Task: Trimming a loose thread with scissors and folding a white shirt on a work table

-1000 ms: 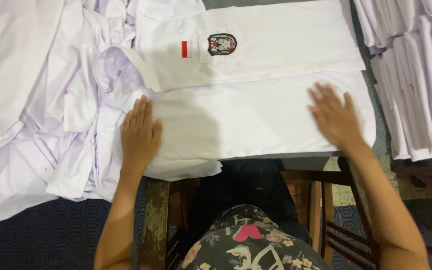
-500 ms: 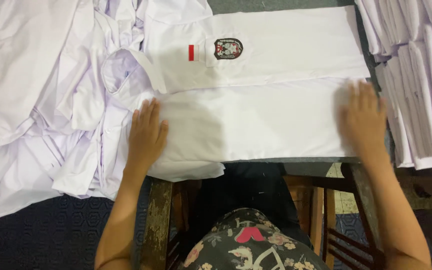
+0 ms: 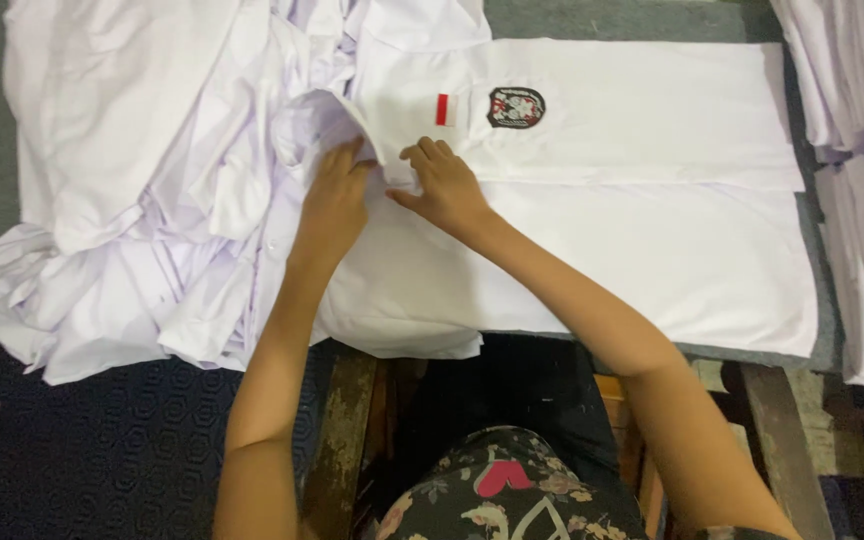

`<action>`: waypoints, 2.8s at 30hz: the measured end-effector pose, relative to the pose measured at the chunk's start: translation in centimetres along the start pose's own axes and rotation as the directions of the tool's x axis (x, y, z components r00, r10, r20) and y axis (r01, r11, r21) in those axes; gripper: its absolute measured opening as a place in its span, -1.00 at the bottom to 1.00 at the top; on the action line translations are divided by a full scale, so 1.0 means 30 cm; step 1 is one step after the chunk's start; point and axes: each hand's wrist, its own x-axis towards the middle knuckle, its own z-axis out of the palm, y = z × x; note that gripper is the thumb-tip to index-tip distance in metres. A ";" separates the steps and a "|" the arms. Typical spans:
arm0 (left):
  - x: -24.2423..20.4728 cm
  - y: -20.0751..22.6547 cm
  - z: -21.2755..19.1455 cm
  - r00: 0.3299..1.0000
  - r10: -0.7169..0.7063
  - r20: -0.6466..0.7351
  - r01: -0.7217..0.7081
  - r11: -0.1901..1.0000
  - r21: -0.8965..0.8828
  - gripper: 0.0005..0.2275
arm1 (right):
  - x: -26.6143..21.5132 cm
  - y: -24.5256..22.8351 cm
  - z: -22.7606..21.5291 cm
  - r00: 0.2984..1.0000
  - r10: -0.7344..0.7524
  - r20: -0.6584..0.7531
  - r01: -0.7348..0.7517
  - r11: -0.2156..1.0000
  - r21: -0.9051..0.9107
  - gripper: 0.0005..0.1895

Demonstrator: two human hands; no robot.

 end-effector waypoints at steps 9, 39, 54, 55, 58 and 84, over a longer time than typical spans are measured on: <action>0.061 -0.058 0.082 0.982 -0.073 0.172 0.013 0.946 0.323 -0.74 | 0.165 0.027 0.044 0.988 -0.013 -0.157 -0.040 0.942 -0.332 -0.95; 0.157 -0.081 -0.127 0.602 -0.520 0.606 0.748 0.632 -0.201 -0.65 | 0.063 0.100 0.258 0.911 0.404 0.081 -0.382 0.754 0.535 -0.80; 0.144 -0.078 -0.117 0.695 -0.509 0.507 0.693 0.662 -0.285 -0.65 | 0.085 0.059 0.163 0.871 0.346 0.350 -0.486 0.716 0.502 -0.66; 0.130 -0.101 -0.090 0.702 -0.515 0.492 0.690 0.663 -0.291 -0.63 | 0.087 0.084 0.186 0.866 0.356 0.350 -0.495 0.704 0.509 -0.65; 0.153 -0.055 -0.132 0.718 -0.517 0.465 0.674 0.682 -0.283 -0.62 | 0.096 0.132 0.232 0.869 0.362 0.338 -0.490 0.726 0.483 -0.63; 0.182 0.109 -0.286 0.613 -0.681 0.401 0.757 0.652 -0.051 -0.62 | 0.135 0.082 0.077 0.870 0.360 0.337 -0.411 0.906 0.096 -0.82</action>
